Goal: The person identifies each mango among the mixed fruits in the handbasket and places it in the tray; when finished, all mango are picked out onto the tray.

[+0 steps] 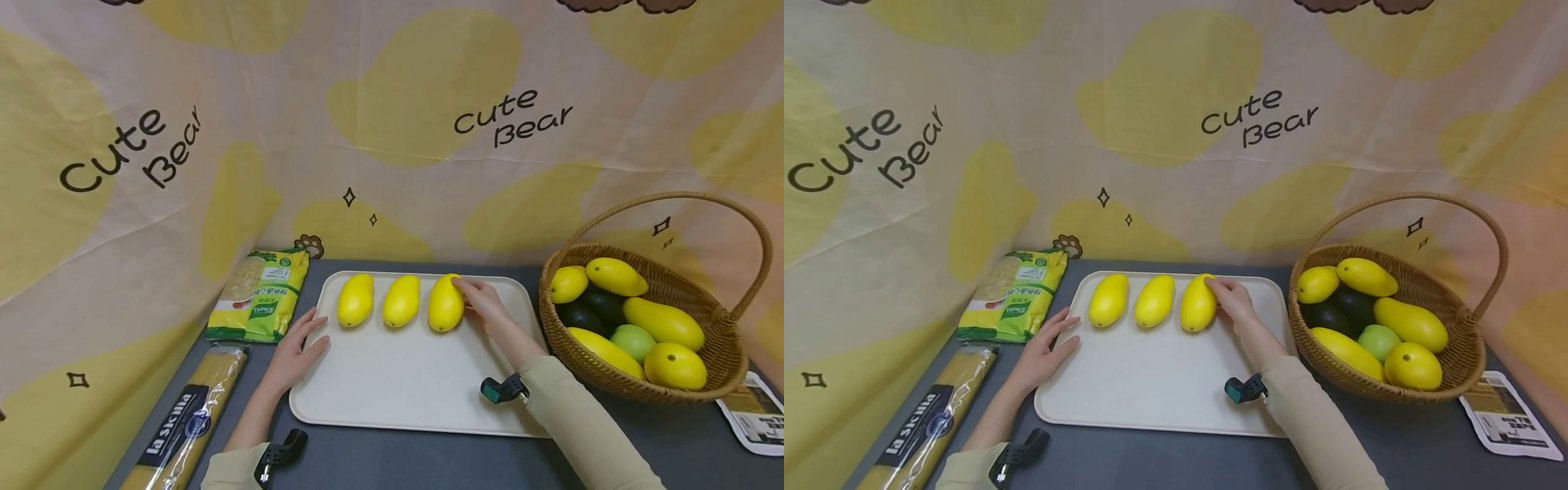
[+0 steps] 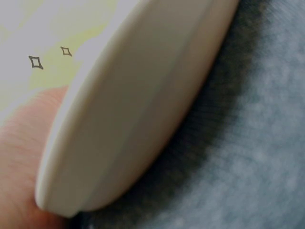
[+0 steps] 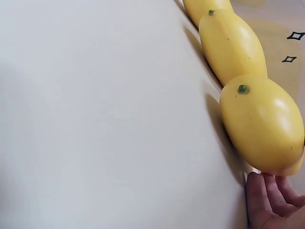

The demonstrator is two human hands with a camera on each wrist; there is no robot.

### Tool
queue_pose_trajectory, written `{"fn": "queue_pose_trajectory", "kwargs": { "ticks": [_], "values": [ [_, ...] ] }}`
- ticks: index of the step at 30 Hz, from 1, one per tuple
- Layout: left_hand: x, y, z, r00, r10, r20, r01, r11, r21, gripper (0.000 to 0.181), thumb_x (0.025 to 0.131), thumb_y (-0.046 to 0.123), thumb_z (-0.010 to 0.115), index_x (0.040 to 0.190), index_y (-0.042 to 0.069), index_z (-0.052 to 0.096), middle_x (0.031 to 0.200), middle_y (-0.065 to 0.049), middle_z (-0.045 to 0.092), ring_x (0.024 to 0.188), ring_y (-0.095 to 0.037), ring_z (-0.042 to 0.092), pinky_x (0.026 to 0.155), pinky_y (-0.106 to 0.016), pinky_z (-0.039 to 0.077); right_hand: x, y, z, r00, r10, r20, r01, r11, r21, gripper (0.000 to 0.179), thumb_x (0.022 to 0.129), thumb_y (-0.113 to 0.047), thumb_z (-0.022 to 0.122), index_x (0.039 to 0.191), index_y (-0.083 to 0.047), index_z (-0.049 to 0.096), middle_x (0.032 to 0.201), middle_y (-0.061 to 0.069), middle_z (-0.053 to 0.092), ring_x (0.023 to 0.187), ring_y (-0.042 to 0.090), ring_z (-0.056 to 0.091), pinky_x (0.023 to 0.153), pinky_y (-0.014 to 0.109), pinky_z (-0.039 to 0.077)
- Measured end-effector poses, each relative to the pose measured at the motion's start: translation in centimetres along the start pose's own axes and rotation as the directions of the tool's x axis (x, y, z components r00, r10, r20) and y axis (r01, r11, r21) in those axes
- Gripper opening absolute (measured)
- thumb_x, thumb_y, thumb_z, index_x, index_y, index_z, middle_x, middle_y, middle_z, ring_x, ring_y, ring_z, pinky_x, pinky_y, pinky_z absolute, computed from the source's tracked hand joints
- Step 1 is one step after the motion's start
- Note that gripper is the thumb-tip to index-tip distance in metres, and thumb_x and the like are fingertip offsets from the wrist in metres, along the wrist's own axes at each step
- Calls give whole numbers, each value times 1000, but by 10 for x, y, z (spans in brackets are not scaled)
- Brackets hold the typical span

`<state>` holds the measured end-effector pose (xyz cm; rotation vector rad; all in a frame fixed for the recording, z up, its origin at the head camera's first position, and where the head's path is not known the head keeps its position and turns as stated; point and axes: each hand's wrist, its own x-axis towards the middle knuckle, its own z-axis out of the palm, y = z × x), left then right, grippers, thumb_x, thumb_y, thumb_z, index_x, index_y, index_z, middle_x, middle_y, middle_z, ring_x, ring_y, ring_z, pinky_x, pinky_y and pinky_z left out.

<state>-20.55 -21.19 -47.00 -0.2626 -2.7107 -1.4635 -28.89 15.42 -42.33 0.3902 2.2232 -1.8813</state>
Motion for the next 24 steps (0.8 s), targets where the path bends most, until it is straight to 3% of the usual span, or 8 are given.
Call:
{"fn": "queue_pose_trajectory", "kwargs": {
  "ticks": [9, 24],
  "values": [
    [0, 1, 0, 1000, 0, -4, 0, 1000, -6, 46, 96, 20, 63, 138, 5, 54, 158, -13, 27, 144, -36, 24, 113, -56, 24, 1, 1, -4, 999, -37, 11, 38, 991, -130, 55, 99, -43, 52, 134, -2, 53, 110, 11, 53, 91, 20, 50, 71, 22, 50],
    [-1, 3, 0, 1000, -4, -5, 4, 1000, 13, 45, 96, 20, 63, 138, 5, 54, 158, -14, 27, 144, -36, 24, 113, -56, 24, 3, 0, -7, 999, -12, 34, 19, 978, -209, 60, 99, -46, 50, 137, 0, 49, 116, 15, 52, 98, 23, 50, 73, 22, 50]
  ]
}}
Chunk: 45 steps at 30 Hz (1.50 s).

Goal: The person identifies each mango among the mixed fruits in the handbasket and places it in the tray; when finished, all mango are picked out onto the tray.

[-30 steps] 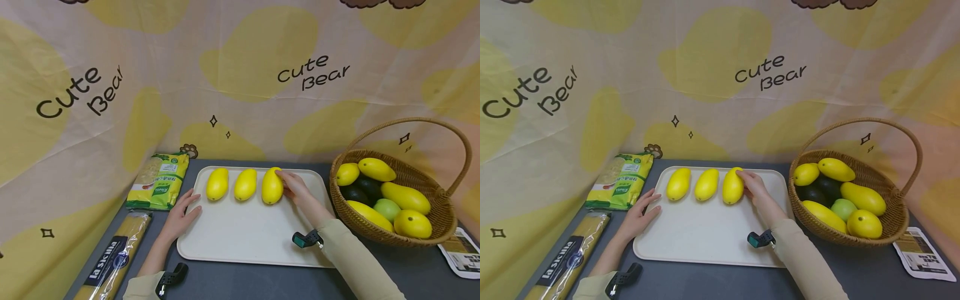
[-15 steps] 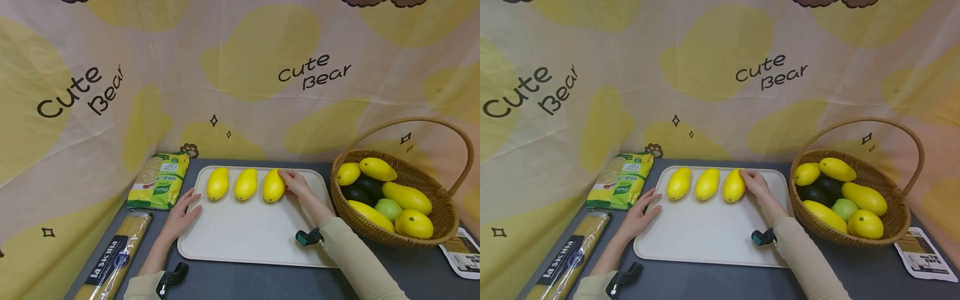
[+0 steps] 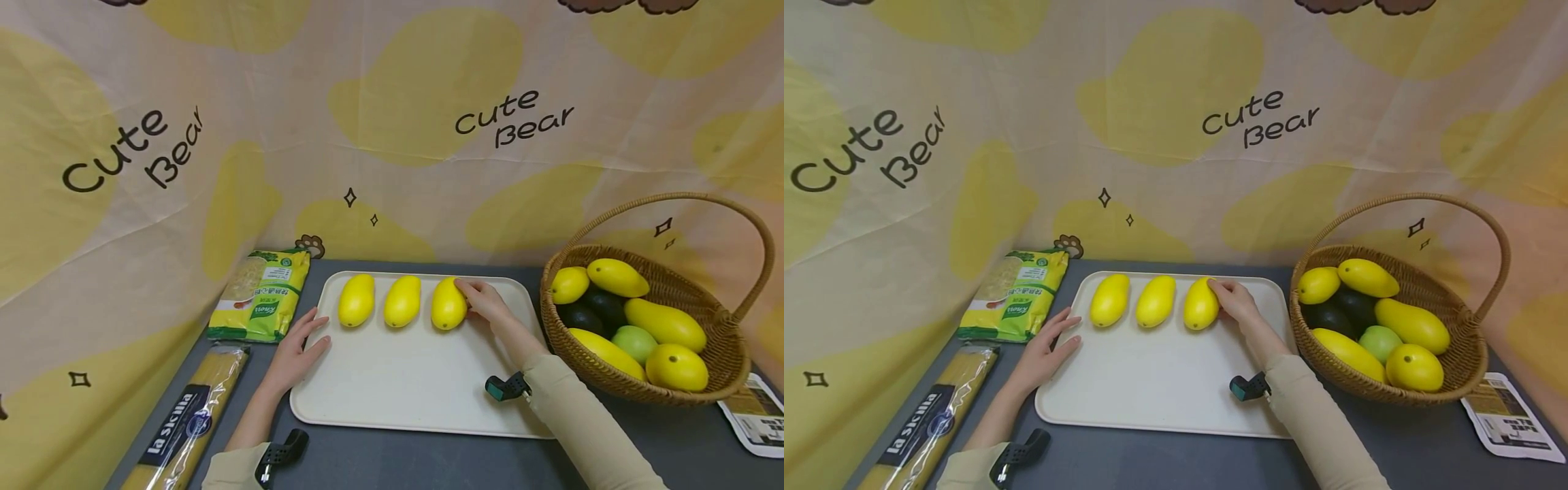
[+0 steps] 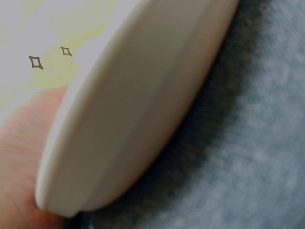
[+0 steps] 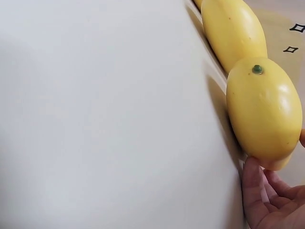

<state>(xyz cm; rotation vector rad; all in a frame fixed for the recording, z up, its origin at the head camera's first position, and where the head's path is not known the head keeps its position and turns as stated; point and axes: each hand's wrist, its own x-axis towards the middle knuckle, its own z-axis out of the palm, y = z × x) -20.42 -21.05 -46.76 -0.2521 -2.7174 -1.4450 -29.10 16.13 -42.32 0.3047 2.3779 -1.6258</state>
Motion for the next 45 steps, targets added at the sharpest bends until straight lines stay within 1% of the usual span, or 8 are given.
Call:
{"fn": "queue_pose_trajectory", "kwargs": {
  "ticks": [19, 24, 29, 34, 37, 39, 41, 45],
  "values": [
    [2, 5, 6, 1000, 4, 20, -4, 1000, 4, 45, 97, 20, 62, 138, 4, 54, 158, -14, 26, 144, -37, 23, 113, -57, 23, -9, 8, -13, 999, 40, -10, -40, 999, 32, 64, 99, -48, 50, 142, -3, 41, 121, 15, 49, 93, 20, 53, 72, 19, 53],
    [2, 5, 8, 1000, -2, 24, 2, 1000, 11, 46, 97, 22, 61, 139, 4, 53, 158, -14, 26, 144, -37, 23, 113, -58, 23, -23, 7, -15, 995, -19, -95, 24, 998, 60, 58, 99, -43, 52, 141, -4, 42, 132, 15, 47, 101, 26, 55, 83, 28, 53],
    [3, 3, 8, 1000, -5, 23, 4, 1000, 19, 46, 97, 23, 61, 139, 5, 53, 158, -14, 26, 144, -37, 23, 113, -58, 23, -51, 2, -20, 977, -140, -160, 158, 982, 107, 40, 101, -29, 50, 131, -1, 51, 130, 16, 50, 110, 33, 53, 91, 36, 51],
    [3, 3, 7, 1000, -2, 24, 1, 1000, 20, 46, 97, 24, 61, 139, 5, 53, 158, -15, 26, 143, -38, 23, 112, -58, 24, -100, -16, -39, 977, -214, -12, 213, 970, 114, 35, 101, -26, 54, 122, 3, 55, 116, 12, 57, 101, 28, 53, 82, 26, 53],
    [2, 3, 5, 1000, -4, 22, 4, 1000, 23, 46, 98, 24, 61, 139, 5, 53, 158, -15, 26, 143, -38, 23, 112, -59, 24, -133, -27, -63, 949, -295, 111, 296, 955, 8, 35, 100, -27, 56, 119, 2, 57, 112, 11, 60, 96, 25, 56, 80, 28, 53],
    [2, 2, 5, 1000, -4, 18, 3, 1000, 27, 46, 98, 24, 61, 139, 5, 53, 158, -15, 26, 143, -39, 23, 112, -59, 24, -152, -32, -85, 914, -367, 171, 388, 916, -107, 31, 99, -27, 58, 116, -2, 60, 109, 9, 62, 92, 21, 58, 79, 29, 54],
    [1, 1, 4, 1000, -5, 13, 4, 1000, 31, 46, 98, 24, 61, 139, 5, 53, 158, -15, 26, 143, -39, 23, 112, -59, 24, -168, -35, -109, 870, -445, 212, 489, 833, -259, 21, 98, -24, 60, 112, -8, 65, 106, 5, 65, 91, 17, 61, 76, 28, 54],
    [0, -1, 1, 1000, 1, 3, -1, 999, 35, 46, 98, 24, 60, 139, 5, 53, 158, -15, 26, 143, -39, 23, 111, -59, 24, -187, -35, -162, 812, -540, 220, 546, 572, -612, 13, 94, -21, 66, 107, -20, 68, 99, -6, 68, 86, 9, 62, 69, 26, 53]
  ]
}}
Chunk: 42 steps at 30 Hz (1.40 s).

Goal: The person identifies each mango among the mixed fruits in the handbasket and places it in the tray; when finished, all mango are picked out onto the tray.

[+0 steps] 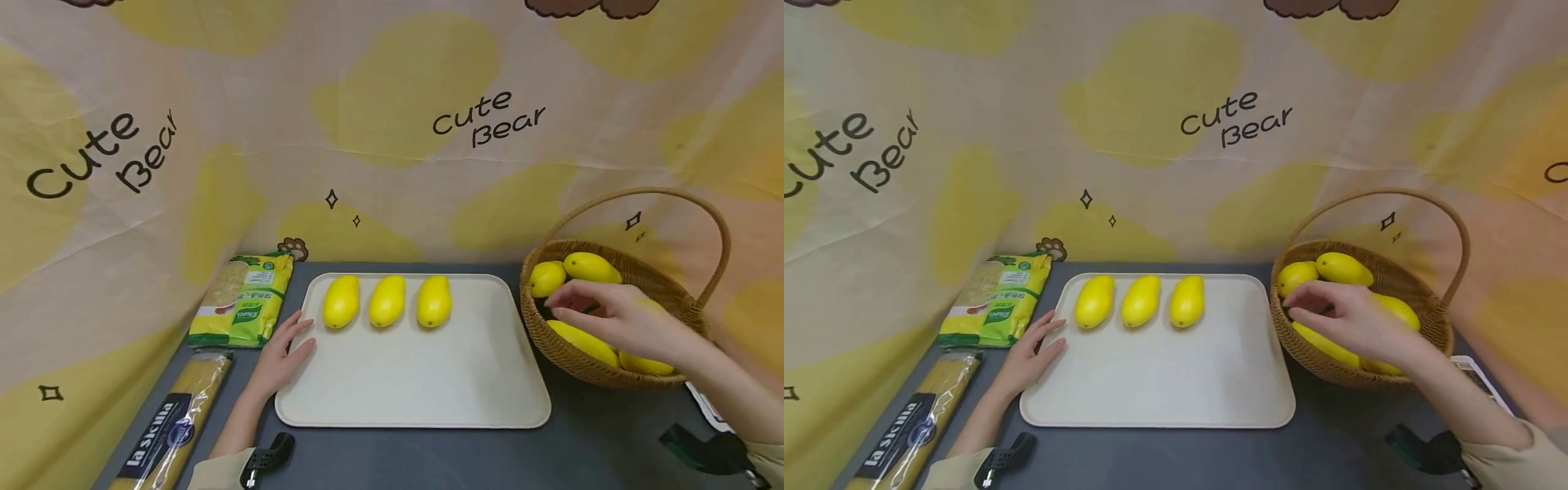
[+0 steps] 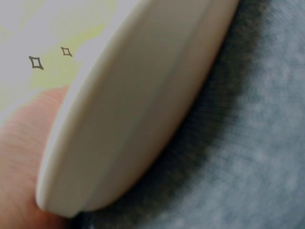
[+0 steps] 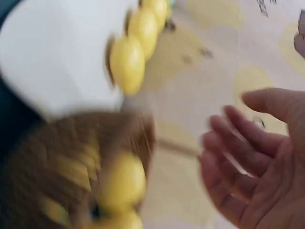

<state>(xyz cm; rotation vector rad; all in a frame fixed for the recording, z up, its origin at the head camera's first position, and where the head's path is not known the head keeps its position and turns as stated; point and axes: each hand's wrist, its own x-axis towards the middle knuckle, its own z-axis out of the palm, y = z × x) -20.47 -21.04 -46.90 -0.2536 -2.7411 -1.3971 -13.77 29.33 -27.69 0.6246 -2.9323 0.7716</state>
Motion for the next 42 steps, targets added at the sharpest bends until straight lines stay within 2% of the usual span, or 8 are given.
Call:
{"fn": "queue_pose_trajectory", "kwargs": {
  "ticks": [2, 5, 12, 20, 32, 38, 40, 42],
  "values": [
    [0, 0, -1, 1000, 1, -2, -1, 1000, 3, 46, 98, 24, 60, 139, 5, 53, 158, -16, 26, 143, -39, 23, 111, -60, 24, -10, 17, -15, 1000, 9, -14, -11, 985, -170, 18, 91, -22, 69, 108, -16, 68, 99, -3, 69, 85, 14, 63, 67, 32, 53],
    [-1, 0, -1, 1000, -5, 1, 5, 1000, 6, 46, 98, 24, 60, 139, 5, 52, 158, -15, 25, 143, -39, 22, 111, -60, 24, -24, 42, -28, 993, 118, 16, -107, 938, -329, 36, 89, -32, 72, 113, -5, 66, 106, 11, 68, 87, 26, 64, 67, 42, 54],
    [0, 3, -1, 1000, -13, 13, 13, 1000, 13, 47, 99, 25, 59, 140, 5, 52, 158, -16, 24, 144, -40, 21, 112, -60, 22, -49, 74, -25, 941, 322, 103, -250, 868, -430, 76, 83, -56, 69, 121, 9, 57, 105, 28, 62, 83, 38, 64, 66, 51, 52],
    [0, 4, -1, 1000, -21, 21, 21, 1000, 12, 47, 99, 26, 58, 140, 5, 51, 159, -16, 23, 144, -39, 21, 112, -60, 22, -53, 77, -13, 958, 280, 59, -232, 882, -411, 66, 79, -52, 75, 114, 2, 63, 90, 9, 64, 68, 19, 50, 55, 31, 37],
    [0, 4, -2, 1000, -18, 19, 18, 1000, 12, 47, 99, 26, 58, 140, 5, 51, 159, -15, 23, 144, -39, 20, 112, -60, 22, -49, 70, -29, 967, 250, -48, -252, 913, -322, 55, 85, -36, 75, 111, 10, 60, 81, 9, 64, 65, 21, 51, 56, 33, 41],
    [-1, 5, -3, 1000, -24, 19, 24, 1000, 8, 47, 99, 26, 58, 141, 5, 51, 159, -15, 23, 144, -39, 20, 112, -60, 23, -45, 56, -44, 947, 302, -108, -318, 926, -201, 55, 92, -36, 68, 125, 5, 54, 108, 30, 59, 81, 43, 61, 59, 40, 48],
    [-1, 6, -2, 999, -30, 21, 30, 1000, 7, 47, 99, 26, 58, 141, 6, 51, 159, -15, 23, 144, -39, 20, 112, -60, 23, -44, 51, -45, 938, 325, -118, -339, 930, -142, 56, 94, -38, 64, 133, 0, 51, 117, 32, 55, 84, 42, 64, 59, 39, 51],
    [-2, 6, -2, 999, -36, 24, 36, 999, 5, 47, 99, 26, 58, 141, 6, 51, 159, -15, 23, 144, -39, 20, 112, -60, 23, -42, 45, -44, 934, 336, -124, -342, 939, -31, 58, 96, -37, 62, 139, -2, 46, 122, 29, 52, 84, 28, 67, 58, 36, 54]
  ]
}}
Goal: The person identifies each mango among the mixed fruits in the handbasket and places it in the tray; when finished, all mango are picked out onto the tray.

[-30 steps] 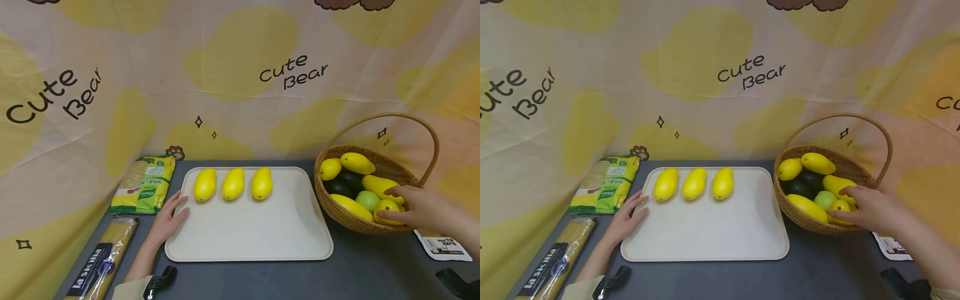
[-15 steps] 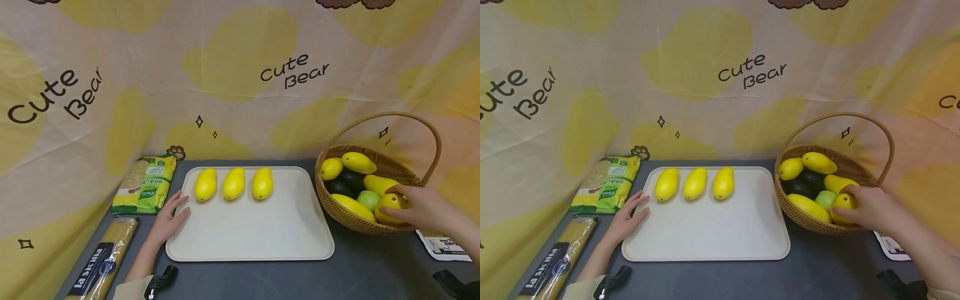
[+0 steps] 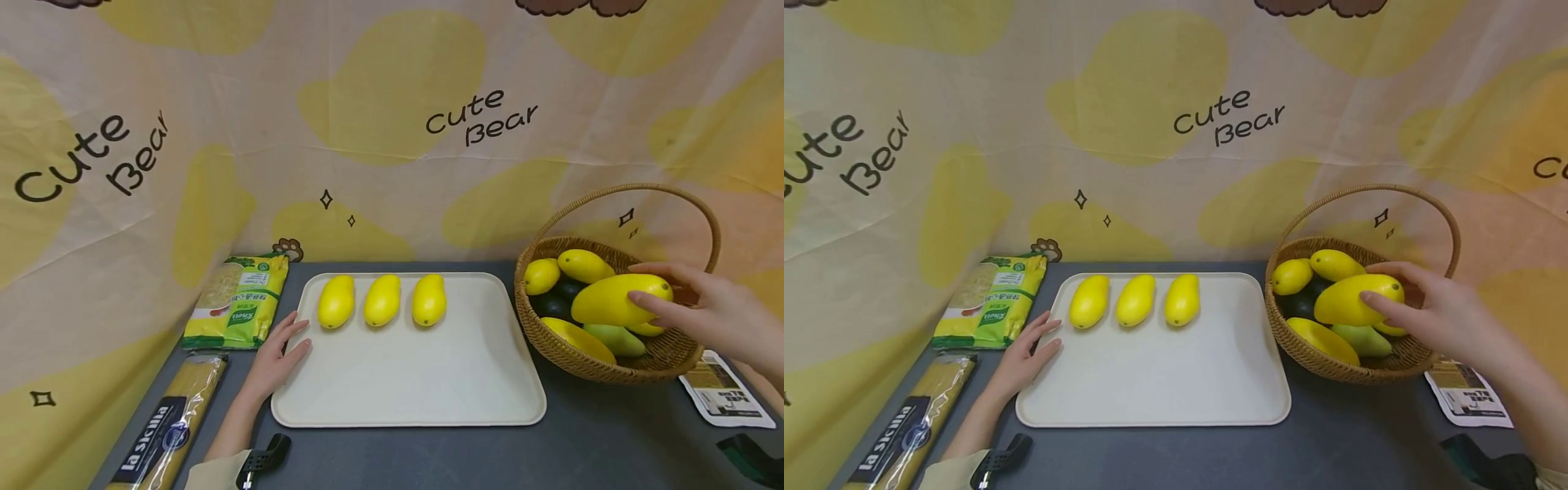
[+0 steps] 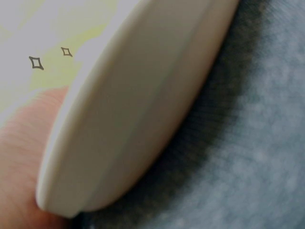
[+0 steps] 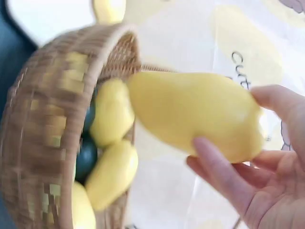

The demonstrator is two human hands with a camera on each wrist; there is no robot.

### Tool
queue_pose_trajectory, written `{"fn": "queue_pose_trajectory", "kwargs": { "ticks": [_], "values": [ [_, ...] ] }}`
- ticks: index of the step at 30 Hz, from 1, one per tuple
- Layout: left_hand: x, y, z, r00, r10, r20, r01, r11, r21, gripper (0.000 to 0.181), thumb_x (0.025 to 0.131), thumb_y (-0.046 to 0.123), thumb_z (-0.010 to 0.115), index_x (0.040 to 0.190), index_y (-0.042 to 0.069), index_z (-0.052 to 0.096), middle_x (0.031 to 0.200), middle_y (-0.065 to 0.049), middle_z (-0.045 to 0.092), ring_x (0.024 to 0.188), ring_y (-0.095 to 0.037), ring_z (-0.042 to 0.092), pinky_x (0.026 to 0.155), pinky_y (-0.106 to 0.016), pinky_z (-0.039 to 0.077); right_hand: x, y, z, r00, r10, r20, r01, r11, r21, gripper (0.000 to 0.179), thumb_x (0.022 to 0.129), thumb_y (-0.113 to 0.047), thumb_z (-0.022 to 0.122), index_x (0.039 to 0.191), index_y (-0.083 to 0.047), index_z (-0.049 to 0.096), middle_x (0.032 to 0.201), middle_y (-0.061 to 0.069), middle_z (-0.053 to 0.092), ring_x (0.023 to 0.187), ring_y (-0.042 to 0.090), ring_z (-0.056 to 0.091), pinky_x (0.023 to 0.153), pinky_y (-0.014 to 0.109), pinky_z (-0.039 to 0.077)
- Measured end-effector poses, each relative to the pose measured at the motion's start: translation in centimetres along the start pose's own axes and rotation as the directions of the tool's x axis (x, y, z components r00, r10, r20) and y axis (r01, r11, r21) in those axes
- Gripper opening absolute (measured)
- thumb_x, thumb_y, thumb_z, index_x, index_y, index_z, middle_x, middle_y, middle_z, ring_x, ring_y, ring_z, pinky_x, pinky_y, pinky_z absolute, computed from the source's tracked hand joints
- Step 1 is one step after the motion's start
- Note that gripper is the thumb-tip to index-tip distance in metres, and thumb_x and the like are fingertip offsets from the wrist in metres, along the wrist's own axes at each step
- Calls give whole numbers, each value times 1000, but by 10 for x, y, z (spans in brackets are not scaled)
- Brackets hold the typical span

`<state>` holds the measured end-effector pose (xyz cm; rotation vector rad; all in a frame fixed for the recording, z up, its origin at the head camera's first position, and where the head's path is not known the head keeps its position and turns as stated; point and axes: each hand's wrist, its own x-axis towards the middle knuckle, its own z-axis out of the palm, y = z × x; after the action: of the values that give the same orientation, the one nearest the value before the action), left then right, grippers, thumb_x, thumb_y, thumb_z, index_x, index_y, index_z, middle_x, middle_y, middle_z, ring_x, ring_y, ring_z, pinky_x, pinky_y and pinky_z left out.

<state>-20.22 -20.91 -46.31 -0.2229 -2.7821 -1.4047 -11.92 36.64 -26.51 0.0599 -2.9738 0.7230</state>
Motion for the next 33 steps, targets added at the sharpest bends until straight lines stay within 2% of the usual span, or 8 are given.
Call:
{"fn": "queue_pose_trajectory", "kwargs": {
  "ticks": [5, 13, 16, 19, 24, 26, 29, 33],
  "values": [
    [0, -1, -1, 1000, 1, -3, -1, 1000, 8, 47, 99, 26, 59, 141, 6, 51, 159, -15, 23, 144, -39, 20, 112, -60, 22, 2, -18, 15, 999, -28, -36, 41, 915, 401, 48, 101, -23, 54, 146, -9, 42, 126, 5, 48, 90, -2, 62, 66, 26, 58],
    [1, -1, 0, 1000, -4, 2, 4, 1000, 14, 48, 98, 27, 59, 141, 6, 51, 159, -14, 24, 144, -38, 21, 112, -59, 22, 10, -59, 58, 983, -181, 43, 48, 472, 880, 39, 104, -11, 46, 143, -12, 45, 137, 5, 38, 108, 12, 61, 84, 32, 56],
    [1, -1, 0, 1000, -3, 0, 3, 1000, 8, 48, 99, 26, 59, 141, 6, 51, 159, -14, 23, 144, -38, 21, 113, -59, 22, 14, -75, 74, 986, -161, 50, 20, 407, 913, 38, 103, -12, 49, 141, -10, 46, 135, 7, 40, 109, 13, 61, 87, 33, 54],
    [2, -1, 1, 1000, 7, 2, -7, 1000, 3, 48, 99, 25, 59, 141, 5, 51, 159, -15, 23, 144, -39, 21, 112, -59, 22, 16, -86, 89, 992, -118, 35, 23, 458, 889, 43, 100, -15, 55, 141, -9, 45, 132, 8, 45, 107, 12, 62, 87, 29, 54],
    [2, -2, 2, 1000, 19, -4, -19, 1000, 2, 47, 98, 24, 59, 140, 4, 51, 158, -16, 24, 144, -39, 22, 112, -59, 23, 20, -94, 114, 991, -104, -89, 137, 756, 640, 54, 96, -24, 64, 144, -10, 45, 138, 8, 49, 116, 15, 55, 86, 15, 50],
    [2, -2, 1, 1000, 17, -7, -17, 1000, 4, 47, 98, 24, 60, 140, 5, 51, 158, -15, 24, 144, -39, 22, 112, -59, 23, 23, -93, 124, 977, -141, -161, 204, 840, 503, 54, 93, -22, 68, 142, -11, 48, 138, 9, 49, 116, 20, 53, 84, 13, 49],
    [2, -2, 1, 1000, 13, -6, -13, 1000, 2, 47, 98, 25, 60, 140, 5, 52, 158, -15, 25, 144, -39, 22, 112, -58, 23, 27, -90, 138, 943, -219, -252, 296, 897, 329, 54, 88, -15, 73, 138, -12, 51, 132, 9, 53, 109, 23, 56, 82, 21, 54],
    [2, -3, 0, 1000, 5, -6, -5, 1000, 0, 47, 98, 24, 60, 140, 5, 52, 158, -15, 25, 144, -38, 22, 113, -58, 23, 33, -90, 154, 883, -328, -336, 392, 909, 143, 61, 78, -6, 79, 133, -6, 52, 126, 11, 56, 102, 23, 58, 80, 40, 56]
  ]
}}
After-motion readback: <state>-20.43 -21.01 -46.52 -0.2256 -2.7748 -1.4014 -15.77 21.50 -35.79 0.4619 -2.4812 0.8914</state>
